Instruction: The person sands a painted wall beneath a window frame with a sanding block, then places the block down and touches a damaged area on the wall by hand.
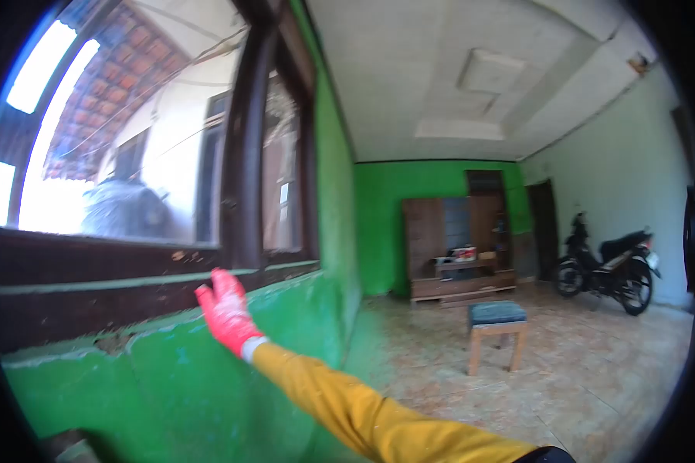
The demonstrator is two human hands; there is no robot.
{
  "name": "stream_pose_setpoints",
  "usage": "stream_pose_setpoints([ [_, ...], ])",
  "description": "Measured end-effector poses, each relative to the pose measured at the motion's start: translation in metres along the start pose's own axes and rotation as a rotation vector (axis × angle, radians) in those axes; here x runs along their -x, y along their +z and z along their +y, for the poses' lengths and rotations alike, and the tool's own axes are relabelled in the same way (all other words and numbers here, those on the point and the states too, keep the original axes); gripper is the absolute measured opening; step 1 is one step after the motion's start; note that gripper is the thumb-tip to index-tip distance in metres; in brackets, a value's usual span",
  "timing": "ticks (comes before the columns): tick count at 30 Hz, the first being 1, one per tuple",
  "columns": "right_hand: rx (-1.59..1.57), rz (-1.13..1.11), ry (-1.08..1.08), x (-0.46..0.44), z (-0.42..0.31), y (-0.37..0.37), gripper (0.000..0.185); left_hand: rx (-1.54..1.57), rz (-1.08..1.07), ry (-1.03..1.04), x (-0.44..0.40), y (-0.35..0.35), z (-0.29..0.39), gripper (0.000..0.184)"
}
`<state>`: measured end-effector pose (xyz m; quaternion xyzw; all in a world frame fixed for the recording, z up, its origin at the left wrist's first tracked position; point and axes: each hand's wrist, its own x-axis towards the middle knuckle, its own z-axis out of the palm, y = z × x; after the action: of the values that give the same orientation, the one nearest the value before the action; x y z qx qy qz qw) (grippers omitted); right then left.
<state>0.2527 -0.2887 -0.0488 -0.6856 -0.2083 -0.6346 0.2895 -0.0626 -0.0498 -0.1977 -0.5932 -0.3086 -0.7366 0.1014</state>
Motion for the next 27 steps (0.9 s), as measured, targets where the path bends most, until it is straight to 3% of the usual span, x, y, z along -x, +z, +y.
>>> stream_pose_setpoints([
  [2,-0.036,0.015,-0.005,-0.001,-0.003,-0.006,0.052,0.203,-0.258,0.176,0.026,-0.004,0.028,0.088],
  [4,-0.064,0.025,-0.108,-0.005,0.005,-0.014,0.044,0.387,-0.259,0.293,0.043,0.006,0.045,0.084],
  [6,-0.042,-0.002,-0.209,-0.008,0.018,-0.021,0.039,0.387,-0.379,0.29,0.027,-0.002,0.037,0.091],
  [12,-0.193,0.082,-0.14,-0.003,0.03,-0.005,0.04,0.067,-0.08,-0.054,-0.07,0.007,0.023,0.091],
  [14,-0.192,0.082,-0.146,-0.002,0.034,-0.001,0.04,0.154,-0.129,0.027,-0.066,0.01,0.057,0.092],
  [16,-0.214,0.079,-0.14,-0.003,0.036,-0.001,0.041,0.351,-0.356,0.217,-0.047,0.009,0.098,0.085],
  [17,-0.22,0.047,-0.14,-0.002,0.036,-0.004,0.041,0.307,-0.237,0.449,-0.034,0.015,0.109,0.081],
  [19,-0.242,0.031,-0.154,-0.006,0.038,-0.009,0.041,0.268,-0.241,0.485,-0.033,0.012,0.113,0.082],
  [21,-0.172,0.001,-0.223,-0.006,0.043,-0.015,0.043,0.261,-0.285,0.411,-0.053,0.011,0.09,0.083],
  [22,-0.182,-0.011,-0.222,-0.007,0.042,-0.016,0.045,0.237,-0.36,0.221,-0.066,0.008,0.077,0.086],
  [25,-0.218,0.0,-0.194,-0.007,0.041,-0.015,0.044,0.006,-0.069,-0.154,-0.098,0.017,0.038,0.098],
  [27,-0.221,-0.007,-0.173,-0.007,0.042,-0.015,0.044,-0.023,-0.076,-0.305,-0.105,0.017,0.046,0.097],
])
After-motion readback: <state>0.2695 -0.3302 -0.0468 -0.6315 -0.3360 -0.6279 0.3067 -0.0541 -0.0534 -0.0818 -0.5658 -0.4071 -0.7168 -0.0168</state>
